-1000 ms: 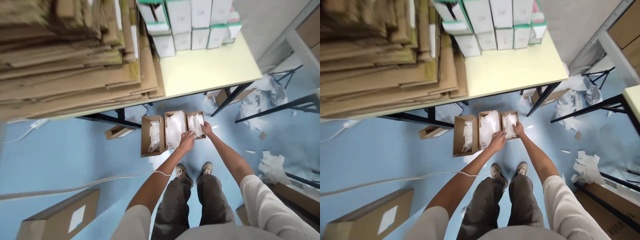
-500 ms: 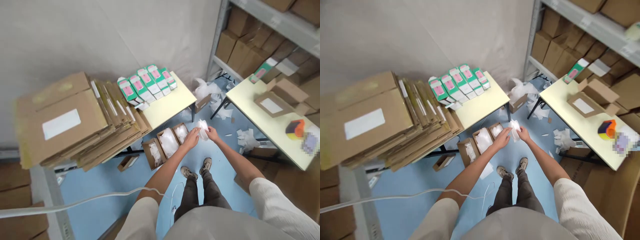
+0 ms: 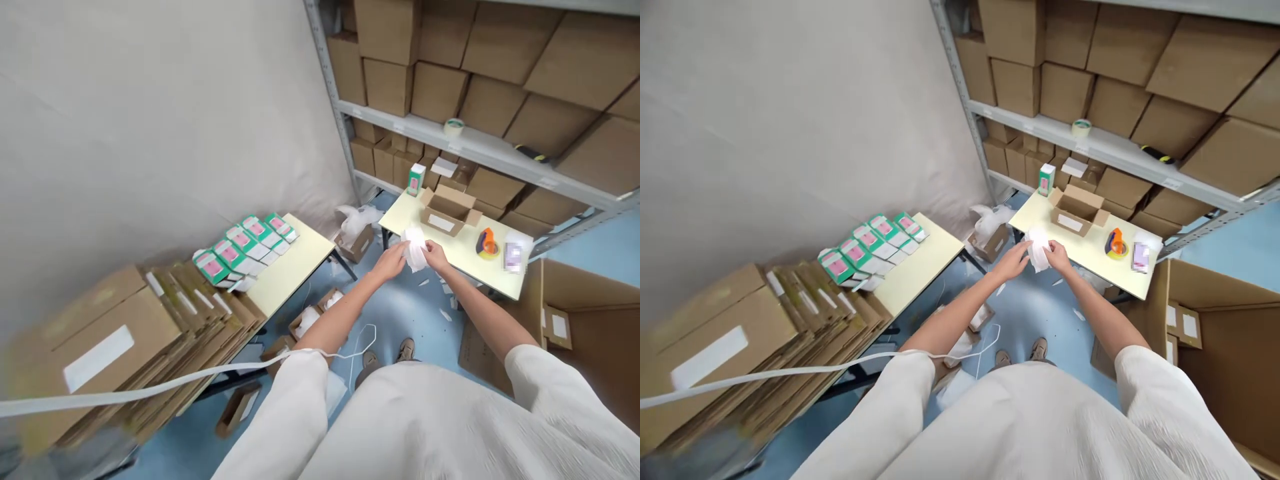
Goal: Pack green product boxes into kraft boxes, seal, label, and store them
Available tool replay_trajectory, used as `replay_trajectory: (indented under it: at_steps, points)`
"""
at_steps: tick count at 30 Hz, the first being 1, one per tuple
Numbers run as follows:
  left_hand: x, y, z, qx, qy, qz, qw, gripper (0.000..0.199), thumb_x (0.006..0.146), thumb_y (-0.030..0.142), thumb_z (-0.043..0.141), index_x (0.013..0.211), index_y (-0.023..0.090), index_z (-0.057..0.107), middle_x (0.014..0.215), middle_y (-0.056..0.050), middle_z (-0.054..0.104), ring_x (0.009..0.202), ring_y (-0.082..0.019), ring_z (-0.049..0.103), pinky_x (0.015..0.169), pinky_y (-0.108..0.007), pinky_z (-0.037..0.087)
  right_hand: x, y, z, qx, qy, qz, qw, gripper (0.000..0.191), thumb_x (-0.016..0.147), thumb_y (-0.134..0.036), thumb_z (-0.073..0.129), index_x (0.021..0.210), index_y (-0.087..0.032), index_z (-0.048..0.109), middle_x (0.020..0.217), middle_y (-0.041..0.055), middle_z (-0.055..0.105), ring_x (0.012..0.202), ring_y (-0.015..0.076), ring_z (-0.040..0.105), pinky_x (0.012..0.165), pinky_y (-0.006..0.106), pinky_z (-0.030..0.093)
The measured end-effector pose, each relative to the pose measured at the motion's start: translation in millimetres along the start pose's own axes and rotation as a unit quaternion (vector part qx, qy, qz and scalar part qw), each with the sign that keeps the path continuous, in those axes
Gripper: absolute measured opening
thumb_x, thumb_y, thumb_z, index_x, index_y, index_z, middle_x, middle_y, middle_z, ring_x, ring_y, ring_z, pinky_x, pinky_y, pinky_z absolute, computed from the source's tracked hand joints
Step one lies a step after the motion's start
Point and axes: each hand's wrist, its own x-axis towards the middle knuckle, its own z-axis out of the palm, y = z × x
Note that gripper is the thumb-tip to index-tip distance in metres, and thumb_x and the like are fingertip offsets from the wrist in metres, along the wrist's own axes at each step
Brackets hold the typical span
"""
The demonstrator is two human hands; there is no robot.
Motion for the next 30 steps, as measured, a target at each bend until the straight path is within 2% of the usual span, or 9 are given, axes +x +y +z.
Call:
replay_trajectory:
  at_steps: [4, 8, 12, 16, 19, 23, 27, 30]
  points:
    - [67, 28, -1.9, -0.002, -0.004, 0.035, 0.999, 0.062, 0.103, 0.019, 0.052, 0.164, 0.021, 0.044, 0.159, -0.015, 0.059, 0.148, -0.029, 0.056, 0.126, -0.048, 0.046, 21, -27, -57, 0.005, 0.052, -0.027, 0.998, 0.05, 0.073, -0.067, 0.076, 0.092, -0.022, 0.066, 0.086, 0.007, 0.077, 0.084, 0.0256, 0.07, 0.076, 0.038, 0.059]
    - [128, 39, 3.1, -0.013, -0.016, 0.069, 0.997, 0.06, 0.103, 0.019, 0.052, 0.162, 0.021, 0.046, 0.157, -0.015, 0.061, 0.146, -0.03, 0.057, 0.125, -0.048, 0.047, 43, -43, -103, -0.035, 0.106, -0.051, 0.992, 0.044, 0.077, -0.062, 0.074, 0.094, -0.022, 0.068, 0.091, 0.0079, 0.077, 0.088, 0.0261, 0.071, 0.08, 0.039, 0.06]
    - [190, 33, 6.0, -0.022, -0.028, 0.109, 0.993, 0.058, 0.101, 0.02, 0.053, 0.159, 0.022, 0.051, 0.158, -0.014, 0.059, 0.146, -0.03, 0.056, 0.125, -0.048, 0.047, 74, -52, -141, -0.119, 0.142, -0.058, 0.981, 0.035, 0.083, -0.054, 0.069, 0.096, -0.022, 0.069, 0.094, 0.0076, 0.078, 0.089, 0.0264, 0.071, 0.081, 0.038, 0.058]
    - [253, 10, -0.7, -0.033, -0.035, 0.139, 0.989, 0.046, 0.102, 0.02, 0.05, 0.146, 0.023, 0.062, 0.149, -0.014, 0.062, 0.139, -0.03, 0.06, 0.12, -0.049, 0.05, 120, -54, -168, -0.244, 0.188, -0.037, 0.951, 0.025, 0.086, -0.042, 0.064, 0.1, -0.022, 0.07, 0.105, 0.0089, 0.079, 0.096, 0.0294, 0.069, 0.091, 0.043, 0.055]
    - [294, -15, -6.9, -0.049, -0.057, 0.131, 0.989, 0.039, 0.103, 0.019, 0.049, 0.138, 0.022, 0.066, 0.144, -0.013, 0.064, 0.134, -0.03, 0.062, 0.117, -0.048, 0.052, 157, -47, -177, -0.33, 0.208, -0.005, 0.921, 0.025, 0.087, -0.036, 0.061, 0.106, -0.022, 0.07, 0.111, 0.011, 0.079, 0.105, 0.0333, 0.068, 0.101, 0.049, 0.05]
    - [334, -52, -7.3, -0.055, -0.098, 0.111, 0.987, 0.038, 0.102, 0.018, 0.05, 0.136, 0.022, 0.067, 0.145, -0.012, 0.063, 0.132, -0.03, 0.062, 0.116, -0.048, 0.052, 196, -26, -169, -0.391, 0.196, 0.01, 0.899, 0.029, 0.089, -0.03, 0.06, 0.115, -0.022, 0.071, 0.115, 0.0129, 0.079, 0.113, 0.036, 0.065, 0.107, 0.052, 0.046]
    - [355, -85, 3.0, -0.05, -0.126, 0.093, 0.986, 0.038, 0.101, 0.018, 0.051, 0.134, 0.023, 0.068, 0.144, -0.011, 0.064, 0.134, -0.03, 0.061, 0.117, -0.049, 0.051, 220, -3, -148, -0.416, 0.148, 0.038, 0.897, 0.028, 0.092, -0.028, 0.061, 0.117, -0.021, 0.072, 0.118, 0.0144, 0.078, 0.117, 0.0366, 0.064, 0.108, 0.051, 0.044]
    - [362, -101, 11.4, -0.039, -0.143, 0.077, 0.986, 0.036, 0.1, 0.016, 0.052, 0.13, 0.023, 0.07, 0.141, -0.011, 0.066, 0.132, -0.029, 0.062, 0.118, -0.049, 0.051, 231, 12, -139, -0.413, 0.1, 0.035, 0.905, 0.034, 0.089, -0.028, 0.067, 0.122, -0.022, 0.071, 0.129, 0.0135, 0.075, 0.125, 0.0371, 0.061, 0.111, 0.052, 0.044]
